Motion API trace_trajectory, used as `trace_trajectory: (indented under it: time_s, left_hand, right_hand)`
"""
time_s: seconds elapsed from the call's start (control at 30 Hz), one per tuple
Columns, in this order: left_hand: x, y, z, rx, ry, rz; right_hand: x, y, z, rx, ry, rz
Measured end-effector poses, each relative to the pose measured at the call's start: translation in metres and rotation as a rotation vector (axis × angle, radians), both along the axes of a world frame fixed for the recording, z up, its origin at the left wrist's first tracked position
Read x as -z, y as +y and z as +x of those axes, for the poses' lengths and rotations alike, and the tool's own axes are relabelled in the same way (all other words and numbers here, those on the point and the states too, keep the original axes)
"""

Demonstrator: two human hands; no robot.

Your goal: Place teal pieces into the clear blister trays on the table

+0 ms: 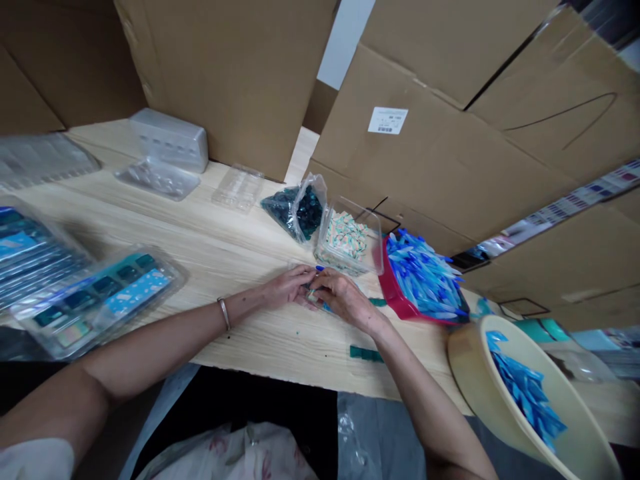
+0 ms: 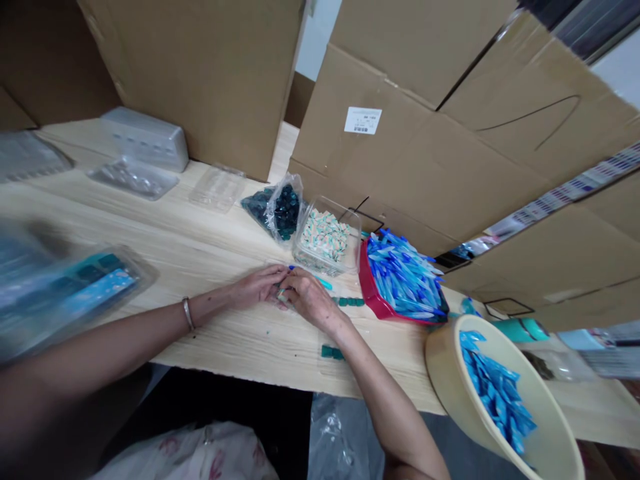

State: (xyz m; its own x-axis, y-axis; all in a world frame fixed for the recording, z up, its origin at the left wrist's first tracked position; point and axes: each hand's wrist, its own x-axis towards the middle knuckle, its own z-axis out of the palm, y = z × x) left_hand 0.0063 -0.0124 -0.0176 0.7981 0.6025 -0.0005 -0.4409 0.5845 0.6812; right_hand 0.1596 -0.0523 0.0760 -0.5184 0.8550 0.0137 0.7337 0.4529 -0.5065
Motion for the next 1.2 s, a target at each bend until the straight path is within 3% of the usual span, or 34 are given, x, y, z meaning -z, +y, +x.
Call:
trace_trajectory:
  time_s: [0.2,0.5,0.7,0.83,0.9,1.03,1.1,1.17,1.2]
  left_hand:
    - [-0.004,-0.002,-0.001,0.004,-0.003,-0.001]
    - [-0.006,-0.003,-0.001,-0.012,0.024,-0.032]
    - [-0.008,-0.003,-0.002,-0.016,0.024,-0.032]
    - [-0.015,-0.005,-0.002,-0.032,0.052,-0.046]
    - [-0.02,-0.006,-0.003,-0.041,0.083,-0.034]
    - [-0.03,-0.008,-0.004,-0.031,0.179,0.019]
    - [-0.033,-0.008,-0.004,-0.038,0.215,0.035]
    - [-0.035,-0.008,-0.003,-0.048,0.231,0.037]
    - [-0.035,-0.008,-0.003,-0.052,0.238,0.036]
  right_hand:
    - [0.01,-0.006,0.005,0.161,0.037,0.063]
    - [0.014,-0.018,-0.003,0.134,-0.118,0.204]
    - [0.015,-0.022,-0.005,0.154,-0.094,0.259]
    - [0.006,-0.016,0.0,0.135,-0.086,0.251]
    - [-0.006,-0.001,0.005,0.204,-0.057,0.308]
    - [-0.027,0.046,0.028,0.456,-0.032,0.504]
    - [-0.03,0.064,0.051,0.413,-0.103,0.48]
    - [-0.028,0.069,0.082,0.439,-0.162,0.486]
    - [-0.026,0.066,0.1,0.525,-0.18,0.508]
